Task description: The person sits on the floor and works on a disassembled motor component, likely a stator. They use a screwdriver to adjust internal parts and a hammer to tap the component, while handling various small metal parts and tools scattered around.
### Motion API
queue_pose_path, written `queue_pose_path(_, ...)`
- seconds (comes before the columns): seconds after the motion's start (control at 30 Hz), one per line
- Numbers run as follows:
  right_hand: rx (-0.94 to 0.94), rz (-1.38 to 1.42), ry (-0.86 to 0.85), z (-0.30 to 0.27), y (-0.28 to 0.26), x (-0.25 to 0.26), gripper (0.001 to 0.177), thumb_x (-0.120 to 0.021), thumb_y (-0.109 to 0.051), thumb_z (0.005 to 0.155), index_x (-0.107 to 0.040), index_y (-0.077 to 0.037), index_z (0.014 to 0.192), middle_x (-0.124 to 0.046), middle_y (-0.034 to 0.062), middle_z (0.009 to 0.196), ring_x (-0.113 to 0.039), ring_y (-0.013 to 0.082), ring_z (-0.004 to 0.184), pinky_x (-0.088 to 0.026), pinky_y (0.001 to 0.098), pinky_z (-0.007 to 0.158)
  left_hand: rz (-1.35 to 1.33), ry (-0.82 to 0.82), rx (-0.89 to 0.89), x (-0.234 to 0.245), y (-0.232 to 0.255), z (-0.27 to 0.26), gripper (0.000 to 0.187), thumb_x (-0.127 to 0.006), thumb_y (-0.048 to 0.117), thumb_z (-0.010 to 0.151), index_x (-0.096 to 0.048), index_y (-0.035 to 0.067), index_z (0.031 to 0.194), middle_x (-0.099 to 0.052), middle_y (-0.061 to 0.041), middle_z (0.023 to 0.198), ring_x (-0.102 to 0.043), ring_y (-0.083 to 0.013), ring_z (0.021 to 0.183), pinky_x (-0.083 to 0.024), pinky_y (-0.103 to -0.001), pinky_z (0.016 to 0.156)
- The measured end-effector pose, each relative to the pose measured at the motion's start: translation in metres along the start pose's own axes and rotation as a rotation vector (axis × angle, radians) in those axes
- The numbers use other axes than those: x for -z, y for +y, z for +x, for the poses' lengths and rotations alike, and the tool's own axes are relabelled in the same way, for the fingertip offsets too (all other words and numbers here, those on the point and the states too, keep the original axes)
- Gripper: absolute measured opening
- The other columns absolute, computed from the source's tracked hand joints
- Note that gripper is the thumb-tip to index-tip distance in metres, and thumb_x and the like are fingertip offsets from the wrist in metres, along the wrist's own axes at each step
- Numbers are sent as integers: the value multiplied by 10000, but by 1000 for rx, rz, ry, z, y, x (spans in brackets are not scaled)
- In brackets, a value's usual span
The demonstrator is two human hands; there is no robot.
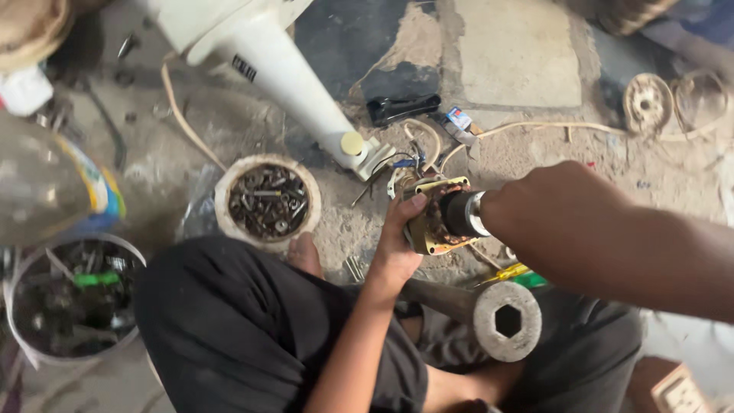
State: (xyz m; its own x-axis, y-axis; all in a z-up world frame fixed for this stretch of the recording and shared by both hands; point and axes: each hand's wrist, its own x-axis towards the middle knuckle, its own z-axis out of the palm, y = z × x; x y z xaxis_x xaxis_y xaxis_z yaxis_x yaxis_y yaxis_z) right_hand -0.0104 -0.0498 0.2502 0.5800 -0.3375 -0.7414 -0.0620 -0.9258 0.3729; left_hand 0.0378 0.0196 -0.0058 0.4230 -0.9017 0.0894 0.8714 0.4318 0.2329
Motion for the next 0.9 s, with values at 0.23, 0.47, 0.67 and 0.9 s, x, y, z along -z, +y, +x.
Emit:
queue_pose_path(0.23,133,52,85,1,12,-14,137,-697,-98,765,-662,-87,896,-714,95,816,-728,296,836,-588,431,739,-82,12,17,-2,3,-1,657,-724,269,908,-470,-22,1439,-634,-186,1315,-632,-294,1236,-482,-429,1116)
queue_pose_path(0.47,104,150,-15,-14,13,-20,310,-708,-184,798,-618,-79,1075,-697,48,817,-728,255,832,-602,383,677,-96,-49,53,-12,9,-1,740,-748,277,861,-418,5,1465,-609,-202,1340,-627,-328,1254,-481,-456,1117)
queue_pose_path(0.67,-235,374,-261,-35,-1,11,399,-563,-303,972,-526,-305,1369,-717,-26,779,-735,160,792,-569,332,740,-94,-68,9,-13,12,2,821,-783,282,860,-407,-40,1515,-597,-199,1385,-614,-314,1298,-477,-441,1160)
queue_pose_path(0.9,-308,294,-113,-47,-24,-52,671,-518,-405,965,-337,-472,1608,-698,-154,787,-737,42,778,-601,266,791,-109,-139,34,-22,24,7,800,-828,241,807,-424,0,1453,-608,-197,1332,-655,-351,1222,-523,-481,1103)
